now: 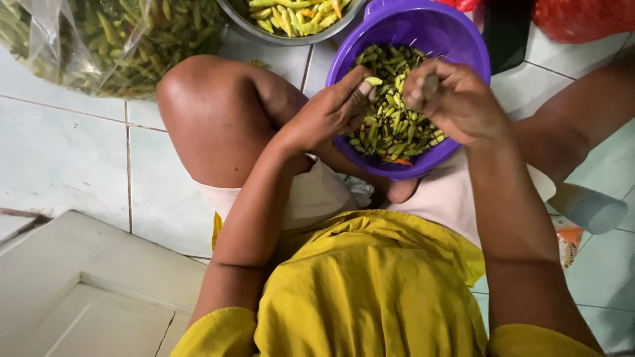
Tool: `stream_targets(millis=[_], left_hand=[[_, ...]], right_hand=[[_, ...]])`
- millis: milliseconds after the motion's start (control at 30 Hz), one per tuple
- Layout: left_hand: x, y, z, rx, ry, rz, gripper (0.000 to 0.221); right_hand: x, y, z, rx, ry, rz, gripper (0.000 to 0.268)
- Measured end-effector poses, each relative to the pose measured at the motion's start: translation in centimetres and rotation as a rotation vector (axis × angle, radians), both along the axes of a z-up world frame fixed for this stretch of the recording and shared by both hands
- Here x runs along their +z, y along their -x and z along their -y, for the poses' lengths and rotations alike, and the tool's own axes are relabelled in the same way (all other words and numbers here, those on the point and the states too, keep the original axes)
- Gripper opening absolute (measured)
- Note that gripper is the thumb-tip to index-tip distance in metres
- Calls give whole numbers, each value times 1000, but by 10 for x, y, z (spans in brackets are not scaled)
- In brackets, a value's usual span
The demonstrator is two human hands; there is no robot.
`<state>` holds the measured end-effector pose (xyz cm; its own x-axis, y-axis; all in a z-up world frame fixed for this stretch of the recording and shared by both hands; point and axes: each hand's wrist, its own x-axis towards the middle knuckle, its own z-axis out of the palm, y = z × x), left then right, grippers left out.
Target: Removing stems from green chilies and sorting them into a bowl while sitting on the floor.
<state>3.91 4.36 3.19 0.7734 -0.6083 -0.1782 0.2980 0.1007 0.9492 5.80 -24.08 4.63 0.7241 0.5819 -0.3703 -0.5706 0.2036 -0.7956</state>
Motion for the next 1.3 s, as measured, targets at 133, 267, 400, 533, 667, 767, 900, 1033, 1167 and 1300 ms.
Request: stream_targets(millis=[133,267,400,533,667,767,900,1033,1167,1300], left_hand=[[-10,-6,0,58,89,76,24],[-14,-5,3,231,228,-94,20],[-14,-4,-5,377,117,17,28],[-33,-6,-5,497,144,85,26],[-44,-4,-7,663,192,71,43],[-45,-4,-7,703,218,90,55],[-49,-2,-3,554,96,165,55],[-17,4,15,314,76,13,61],[-24,19,31,227,53,132,39],[-30,24,40,222,94,203,33]], right_hand=[[24,-8,-36,72,753,401,19],[-25,2,-42,365,1343,766,30],[-43,18,-44,542,1535,943,28],[-32,20,-29,599,1507,993,27],[7,30,-22,504,1357,896,22],[38,34,-25,283,1179,646,25],[48,46,-20,-1,867,296,34],[43,55,-20,-19,742,254,41],[32,59,-18,-82,788,528,21],[33,52,-25,-65,858,598,18]])
